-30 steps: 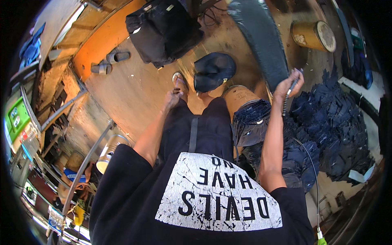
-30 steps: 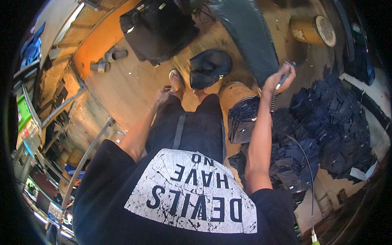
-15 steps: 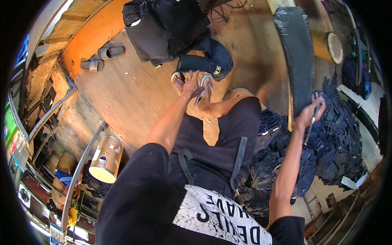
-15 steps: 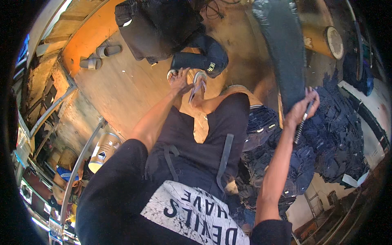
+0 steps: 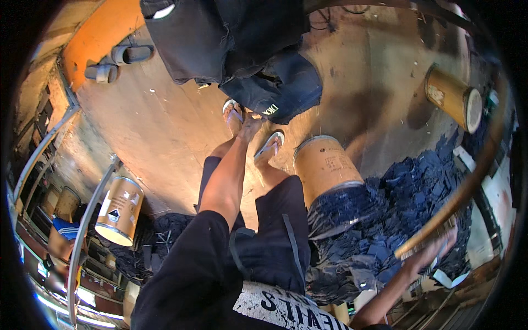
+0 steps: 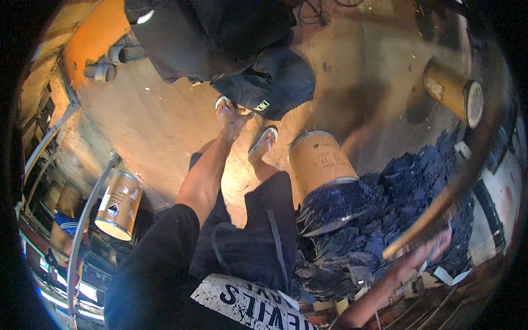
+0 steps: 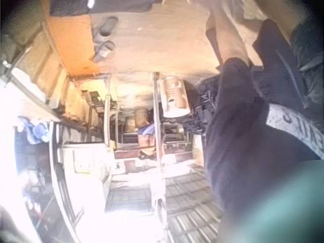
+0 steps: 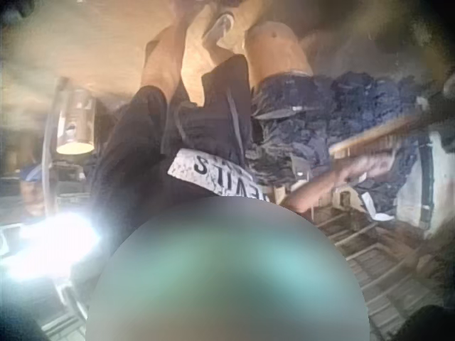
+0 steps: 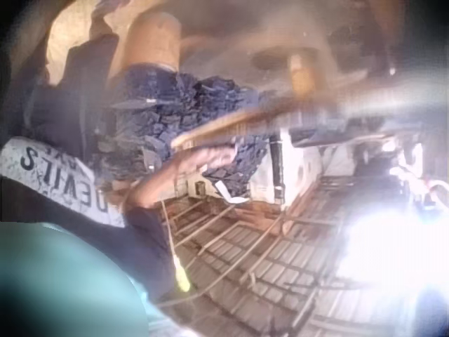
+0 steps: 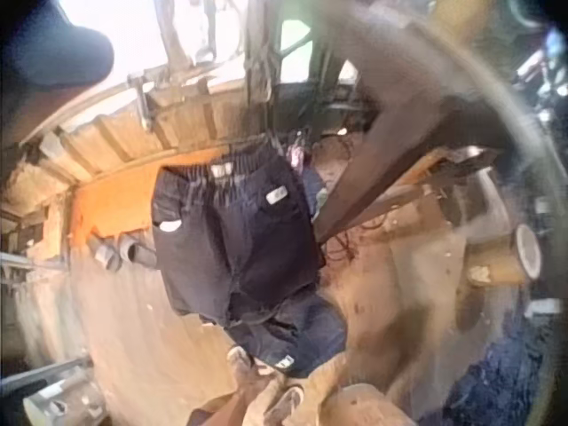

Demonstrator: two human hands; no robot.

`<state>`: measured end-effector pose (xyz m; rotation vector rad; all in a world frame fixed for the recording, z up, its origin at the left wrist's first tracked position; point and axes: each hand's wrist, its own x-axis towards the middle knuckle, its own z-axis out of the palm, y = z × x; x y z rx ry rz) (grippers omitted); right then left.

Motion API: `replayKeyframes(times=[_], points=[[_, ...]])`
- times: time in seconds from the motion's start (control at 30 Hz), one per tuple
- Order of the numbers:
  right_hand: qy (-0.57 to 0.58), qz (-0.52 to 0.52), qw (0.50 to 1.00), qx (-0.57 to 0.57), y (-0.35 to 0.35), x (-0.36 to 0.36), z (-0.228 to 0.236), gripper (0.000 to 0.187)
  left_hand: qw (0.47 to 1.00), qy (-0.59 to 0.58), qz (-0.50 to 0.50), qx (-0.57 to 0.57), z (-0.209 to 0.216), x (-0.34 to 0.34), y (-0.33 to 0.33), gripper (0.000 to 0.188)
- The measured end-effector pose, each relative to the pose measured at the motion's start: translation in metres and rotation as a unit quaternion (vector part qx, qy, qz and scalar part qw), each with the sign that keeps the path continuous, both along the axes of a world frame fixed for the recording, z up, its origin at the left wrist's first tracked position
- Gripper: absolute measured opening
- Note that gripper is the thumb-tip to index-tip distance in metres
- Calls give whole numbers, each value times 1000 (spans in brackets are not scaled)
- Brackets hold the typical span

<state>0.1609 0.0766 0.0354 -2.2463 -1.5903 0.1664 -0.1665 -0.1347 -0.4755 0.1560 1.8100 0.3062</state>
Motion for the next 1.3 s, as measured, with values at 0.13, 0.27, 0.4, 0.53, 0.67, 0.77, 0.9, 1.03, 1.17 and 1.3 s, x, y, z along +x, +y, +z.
replayKeyframes(times=[0.13, 0.27, 0.4, 0.53, 0.67, 0.77, 0.9, 1.03, 1.17, 1.3], points=[[-57, 23, 998, -17, 1, -4, -34, 56, 996, 58, 65, 1, -111, 50, -13, 87], [-92, 26, 995, -20, 12, -13, -67, 55, 980, 105, 166, 17, -239, 49, -11, 91], [-111, 23, 993, -21, 14, -7, -74, 54, 920, 51, 377, 97, -288, 17, -4, 96], [-107, 20, 994, -20, 5, 11, -42, 53, 988, 124, 45, -83, -194, 33, -2, 79], [-83, 16, 996, 2, 2, 23, -2, 53, 967, -69, 227, 93, -18, 69, 30, 73], [-26, -1, 999, 24, 7, 23, 11, 52, 944, -68, 248, 204, 139, 52, 59, 46], [96, 36, 991, 88, 12, 17, 11, 42, 933, 17, 171, 316, 342, -61, 102, 55], [107, 26, 990, 91, 13, 16, 12, 43, 861, 110, 104, 486, 507, -185, 140, 52], [79, 34, 992, 91, 11, 14, 19, 43, 881, 116, -94, 449, 620, -265, 145, 29], [65, 38, 993, 95, 10, 9, 24, 42, 588, 292, -396, 641, 626, -282, 165, 42]])
